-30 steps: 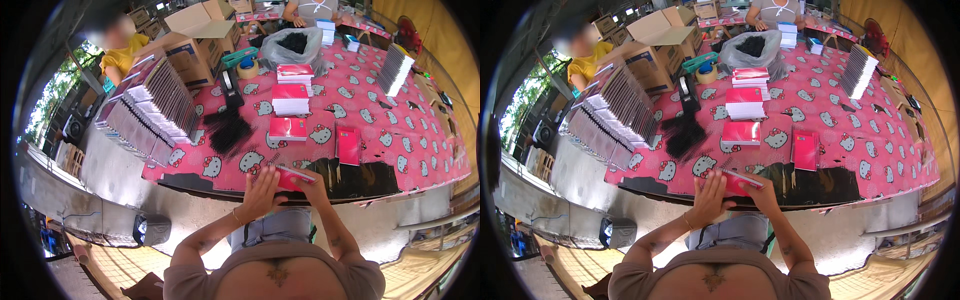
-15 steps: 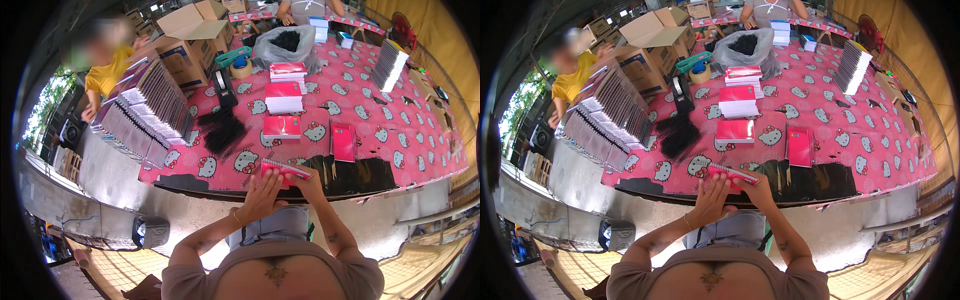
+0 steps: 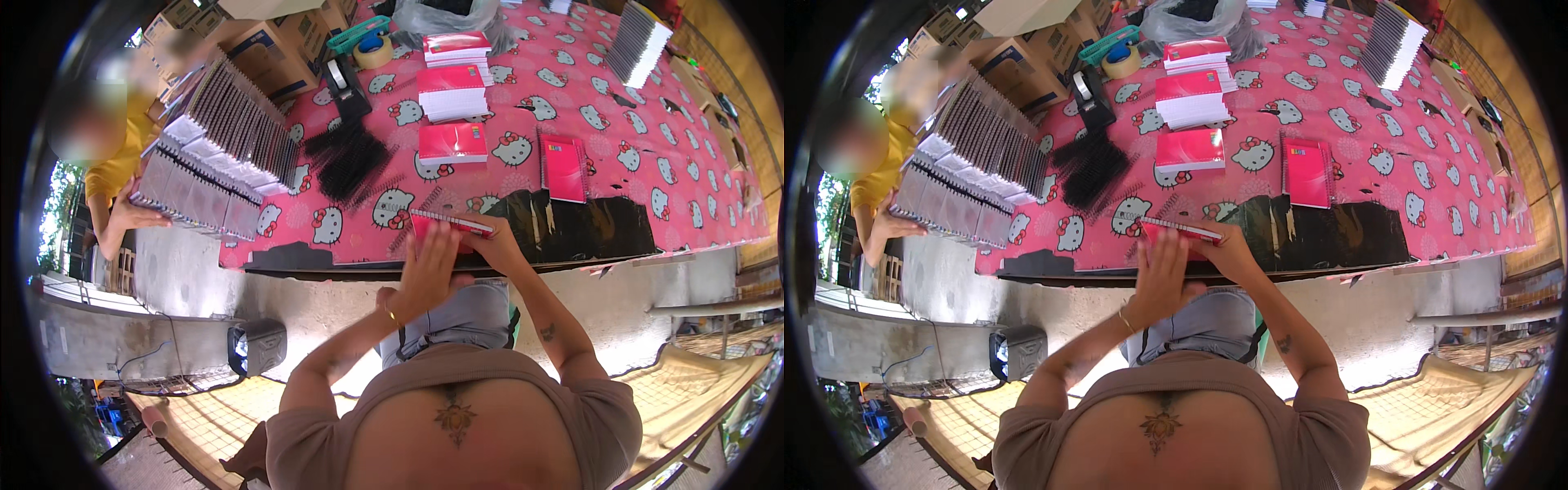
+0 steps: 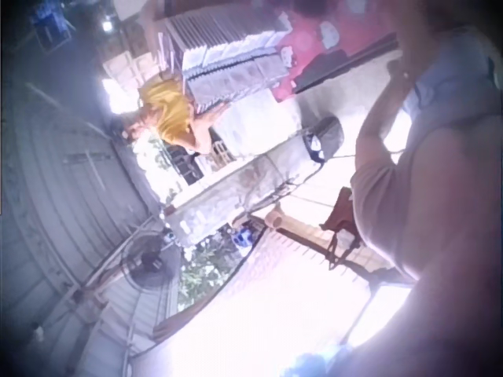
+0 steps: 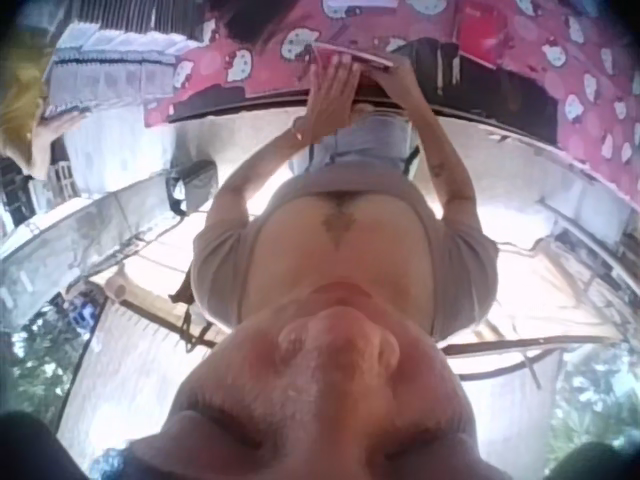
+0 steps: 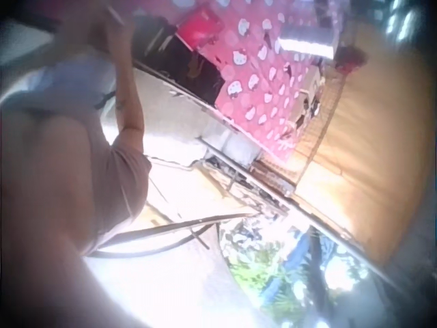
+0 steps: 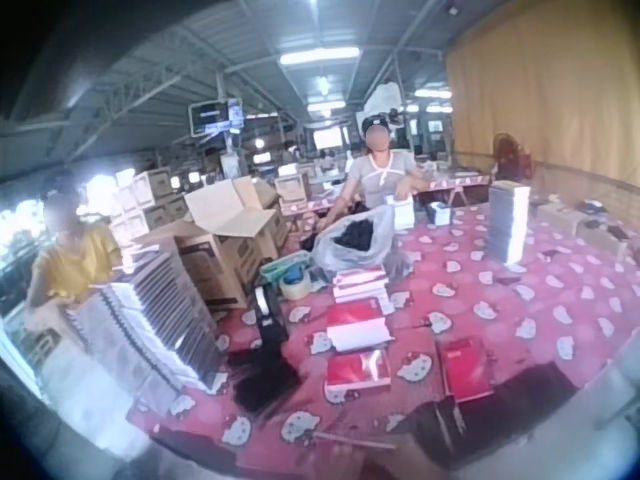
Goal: The person packs notebooks into a cardboard box and applies stickers to smaller notebooks.
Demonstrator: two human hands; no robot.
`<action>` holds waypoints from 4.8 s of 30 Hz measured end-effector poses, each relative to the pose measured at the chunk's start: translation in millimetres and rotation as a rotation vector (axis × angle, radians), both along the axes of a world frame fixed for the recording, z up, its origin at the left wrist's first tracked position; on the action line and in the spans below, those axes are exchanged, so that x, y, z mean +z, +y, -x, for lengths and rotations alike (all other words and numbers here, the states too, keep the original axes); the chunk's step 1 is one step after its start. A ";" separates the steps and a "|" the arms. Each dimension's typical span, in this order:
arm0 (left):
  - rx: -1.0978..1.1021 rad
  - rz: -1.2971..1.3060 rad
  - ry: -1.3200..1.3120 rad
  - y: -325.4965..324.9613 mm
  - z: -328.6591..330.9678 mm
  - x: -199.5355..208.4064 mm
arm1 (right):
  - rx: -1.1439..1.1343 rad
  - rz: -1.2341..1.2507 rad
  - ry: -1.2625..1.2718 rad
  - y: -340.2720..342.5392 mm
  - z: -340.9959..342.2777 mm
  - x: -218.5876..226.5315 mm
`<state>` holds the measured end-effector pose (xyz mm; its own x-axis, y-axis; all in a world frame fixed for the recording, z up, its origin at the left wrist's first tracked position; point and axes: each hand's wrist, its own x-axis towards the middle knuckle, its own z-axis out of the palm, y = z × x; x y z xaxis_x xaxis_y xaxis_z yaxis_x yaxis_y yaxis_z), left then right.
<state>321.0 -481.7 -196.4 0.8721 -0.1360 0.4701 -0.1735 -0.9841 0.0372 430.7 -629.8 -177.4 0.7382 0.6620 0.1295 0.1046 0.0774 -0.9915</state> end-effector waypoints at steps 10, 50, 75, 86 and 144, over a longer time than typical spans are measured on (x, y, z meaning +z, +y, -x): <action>0.001 -0.087 -0.010 -4.6 6.9 -11.9 | 0.075 0.039 0.025 -3.0 -3.7 2.5; -0.163 0.364 -0.083 -6.9 -29.2 76.3 | 0.166 0.096 -0.291 -49.2 -41.4 38.1; -0.239 0.050 -0.148 65.0 -159.2 34.0 | -0.156 0.985 -1.116 -113.0 -145.1 46.5; -0.210 0.491 -0.332 7.1 -69.9 55.4 | -0.161 0.002 -0.048 -48.0 -36.8 -13.0; -0.207 0.369 0.124 84.8 -15.7 74.4 | -0.063 0.043 -0.123 -17.8 -7.9 -14.4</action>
<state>336.7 -396.9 -122.1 0.8972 -0.1562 0.4130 -0.3372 -0.8462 0.4126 438.6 -647.6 -191.8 0.7587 0.6219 0.1940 0.2287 0.0246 -0.9732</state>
